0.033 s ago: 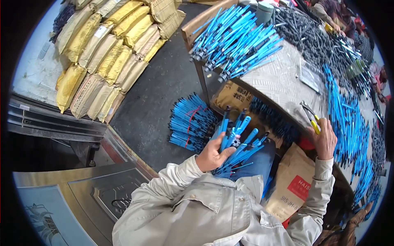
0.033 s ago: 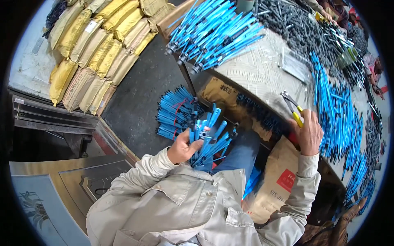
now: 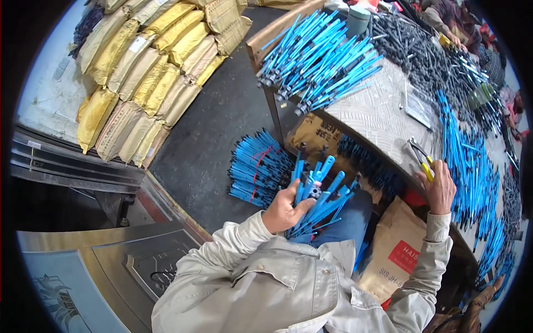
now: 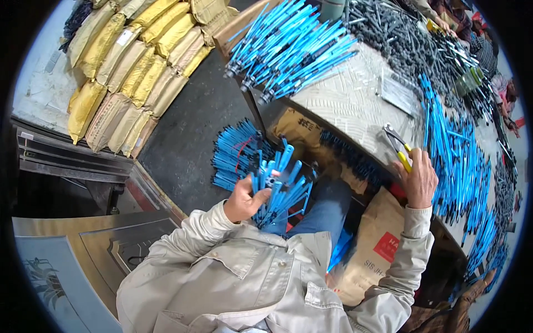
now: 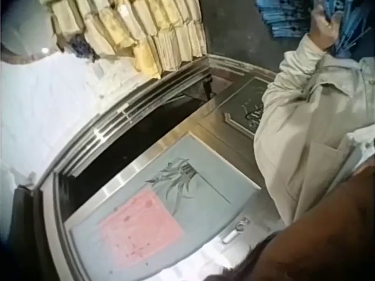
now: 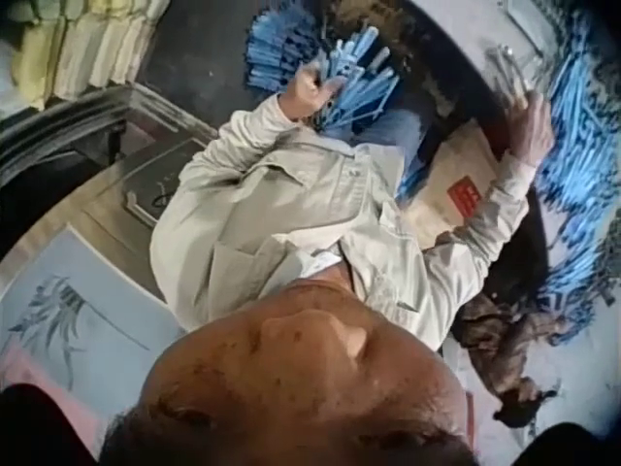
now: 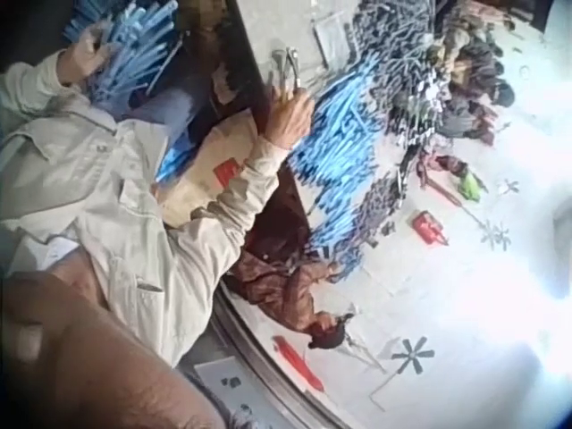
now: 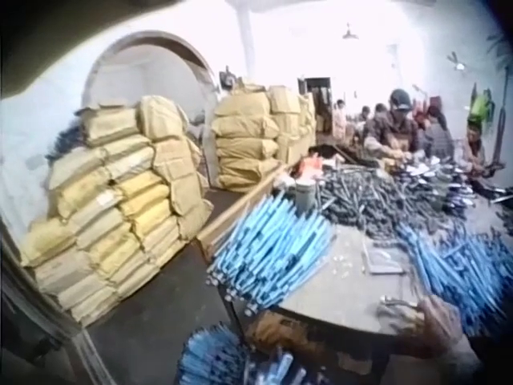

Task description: The person gathers blue components, arranges them, and then uses pliers to secure them onto a central metal fixture.

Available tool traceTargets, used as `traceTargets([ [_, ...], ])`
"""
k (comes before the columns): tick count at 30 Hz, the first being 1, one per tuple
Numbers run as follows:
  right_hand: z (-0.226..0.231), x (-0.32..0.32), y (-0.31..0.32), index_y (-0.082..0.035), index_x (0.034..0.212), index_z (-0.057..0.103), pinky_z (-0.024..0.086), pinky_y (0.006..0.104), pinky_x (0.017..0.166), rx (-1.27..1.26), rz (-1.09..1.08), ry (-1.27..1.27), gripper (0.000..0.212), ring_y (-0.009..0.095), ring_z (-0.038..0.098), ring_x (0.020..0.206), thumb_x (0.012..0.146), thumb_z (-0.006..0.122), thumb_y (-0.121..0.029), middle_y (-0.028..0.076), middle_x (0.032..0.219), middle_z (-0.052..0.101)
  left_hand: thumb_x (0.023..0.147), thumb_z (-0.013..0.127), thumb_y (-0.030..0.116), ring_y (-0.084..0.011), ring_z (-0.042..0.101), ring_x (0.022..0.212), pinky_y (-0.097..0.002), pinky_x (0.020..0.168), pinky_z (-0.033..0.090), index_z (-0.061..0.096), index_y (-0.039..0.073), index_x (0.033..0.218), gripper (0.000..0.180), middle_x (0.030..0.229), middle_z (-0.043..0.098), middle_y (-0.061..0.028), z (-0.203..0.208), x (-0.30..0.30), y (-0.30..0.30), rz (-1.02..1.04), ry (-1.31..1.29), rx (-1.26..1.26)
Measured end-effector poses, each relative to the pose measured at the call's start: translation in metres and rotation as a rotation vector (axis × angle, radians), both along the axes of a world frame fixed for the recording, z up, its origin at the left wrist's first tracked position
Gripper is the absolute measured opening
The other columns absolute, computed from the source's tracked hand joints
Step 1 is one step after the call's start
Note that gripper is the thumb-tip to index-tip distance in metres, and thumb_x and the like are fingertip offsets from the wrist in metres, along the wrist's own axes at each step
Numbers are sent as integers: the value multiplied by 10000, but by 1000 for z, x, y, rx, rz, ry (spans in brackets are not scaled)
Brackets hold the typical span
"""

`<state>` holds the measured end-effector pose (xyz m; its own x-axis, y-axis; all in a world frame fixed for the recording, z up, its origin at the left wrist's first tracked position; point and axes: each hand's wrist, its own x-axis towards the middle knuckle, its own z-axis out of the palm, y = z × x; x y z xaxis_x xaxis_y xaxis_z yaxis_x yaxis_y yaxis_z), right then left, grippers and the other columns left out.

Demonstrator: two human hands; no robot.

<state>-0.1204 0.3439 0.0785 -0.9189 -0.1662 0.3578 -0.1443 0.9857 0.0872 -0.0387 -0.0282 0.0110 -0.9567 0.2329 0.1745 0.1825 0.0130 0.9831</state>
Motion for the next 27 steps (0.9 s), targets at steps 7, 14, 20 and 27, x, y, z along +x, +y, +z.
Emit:
traceTargets([
  [7,-18,-24,14,-64,868,488,435,385,609,-65,-6,99,377,294,543,747,739,707,-342,99,795,511,866,591,99,-196,578,920,-306,807,459,431,-25,1227,414,1084,585,-140,138,-112,-41,287,314,-165],
  [14,-22,-24,15,-65,845,494,424,364,625,-154,-11,141,385,271,520,740,727,713,-360,90,774,496,838,628,296,-287,613,947,-362,825,471,386,-42,1270,599,1023,608,-228,196,-322,5,75,656,-620],
  [20,-25,-23,20,-68,850,502,411,349,614,-183,5,116,382,253,509,725,733,705,-370,77,765,480,836,632,294,-301,588,980,-371,869,450,507,16,1200,475,1070,603,-187,110,-373,44,236,532,-988],
  [27,-25,-26,21,-70,856,509,406,349,620,-129,36,148,365,251,507,726,760,679,-378,78,774,482,816,631,326,-278,592,878,-422,777,436,608,70,992,312,940,608,-148,109,-368,52,486,1177,-1117],
])
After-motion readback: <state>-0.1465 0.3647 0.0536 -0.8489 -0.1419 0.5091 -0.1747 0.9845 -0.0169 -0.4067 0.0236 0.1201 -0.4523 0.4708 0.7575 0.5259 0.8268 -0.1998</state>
